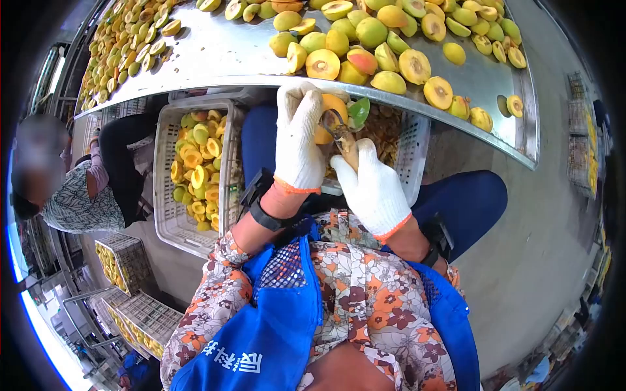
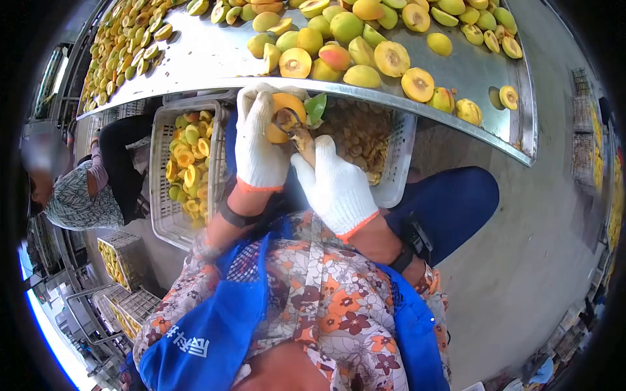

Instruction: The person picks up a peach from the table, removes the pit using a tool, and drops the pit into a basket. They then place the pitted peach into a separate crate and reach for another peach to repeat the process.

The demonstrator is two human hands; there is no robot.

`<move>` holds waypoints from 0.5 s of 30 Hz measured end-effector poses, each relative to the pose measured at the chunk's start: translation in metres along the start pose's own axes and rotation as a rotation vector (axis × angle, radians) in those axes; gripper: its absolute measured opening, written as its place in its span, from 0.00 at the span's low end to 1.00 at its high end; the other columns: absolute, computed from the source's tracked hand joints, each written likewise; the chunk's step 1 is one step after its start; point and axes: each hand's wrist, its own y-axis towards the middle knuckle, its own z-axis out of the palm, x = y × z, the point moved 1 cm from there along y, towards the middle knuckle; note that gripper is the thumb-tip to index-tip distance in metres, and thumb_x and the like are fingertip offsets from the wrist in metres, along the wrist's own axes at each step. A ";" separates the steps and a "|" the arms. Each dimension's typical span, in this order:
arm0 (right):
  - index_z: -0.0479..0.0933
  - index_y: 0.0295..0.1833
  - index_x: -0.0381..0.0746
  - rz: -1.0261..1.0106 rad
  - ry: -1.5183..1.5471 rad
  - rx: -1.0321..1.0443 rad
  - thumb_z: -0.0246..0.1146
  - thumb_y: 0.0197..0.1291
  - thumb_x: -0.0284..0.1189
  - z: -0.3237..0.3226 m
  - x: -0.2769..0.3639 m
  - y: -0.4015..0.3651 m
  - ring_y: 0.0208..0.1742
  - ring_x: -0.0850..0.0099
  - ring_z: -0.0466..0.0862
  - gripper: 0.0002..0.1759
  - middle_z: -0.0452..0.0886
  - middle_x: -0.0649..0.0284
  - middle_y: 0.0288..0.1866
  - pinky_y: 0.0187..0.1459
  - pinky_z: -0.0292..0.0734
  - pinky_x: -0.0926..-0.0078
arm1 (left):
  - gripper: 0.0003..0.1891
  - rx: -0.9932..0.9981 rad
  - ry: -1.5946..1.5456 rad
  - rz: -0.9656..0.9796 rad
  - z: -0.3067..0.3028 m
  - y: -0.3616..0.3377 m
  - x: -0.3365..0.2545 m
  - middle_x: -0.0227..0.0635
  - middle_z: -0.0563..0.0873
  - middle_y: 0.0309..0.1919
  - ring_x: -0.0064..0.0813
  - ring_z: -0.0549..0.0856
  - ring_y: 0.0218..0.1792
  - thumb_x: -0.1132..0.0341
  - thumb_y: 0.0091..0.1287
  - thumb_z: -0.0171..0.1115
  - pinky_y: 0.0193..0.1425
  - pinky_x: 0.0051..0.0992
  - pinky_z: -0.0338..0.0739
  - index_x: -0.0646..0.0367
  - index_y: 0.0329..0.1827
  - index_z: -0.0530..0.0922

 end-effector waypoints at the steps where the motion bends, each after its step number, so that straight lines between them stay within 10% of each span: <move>1: 0.69 0.55 0.32 0.054 0.016 0.030 0.64 0.72 0.35 0.000 0.000 -0.002 0.40 0.35 0.85 0.19 0.83 0.35 0.35 0.35 0.80 0.48 | 0.08 -0.043 0.163 0.085 -0.002 -0.001 0.003 0.44 0.84 0.52 0.35 0.85 0.51 0.62 0.82 0.51 0.55 0.33 0.83 0.54 0.56 0.69; 15: 0.73 0.59 0.32 0.123 0.618 0.234 0.65 0.70 0.38 -0.019 -0.018 -0.008 0.49 0.38 0.85 0.23 0.84 0.37 0.41 0.41 0.80 0.54 | 0.12 0.115 0.535 0.267 0.004 -0.005 0.010 0.37 0.76 0.51 0.22 0.77 0.50 0.65 0.80 0.52 0.58 0.26 0.76 0.58 0.61 0.67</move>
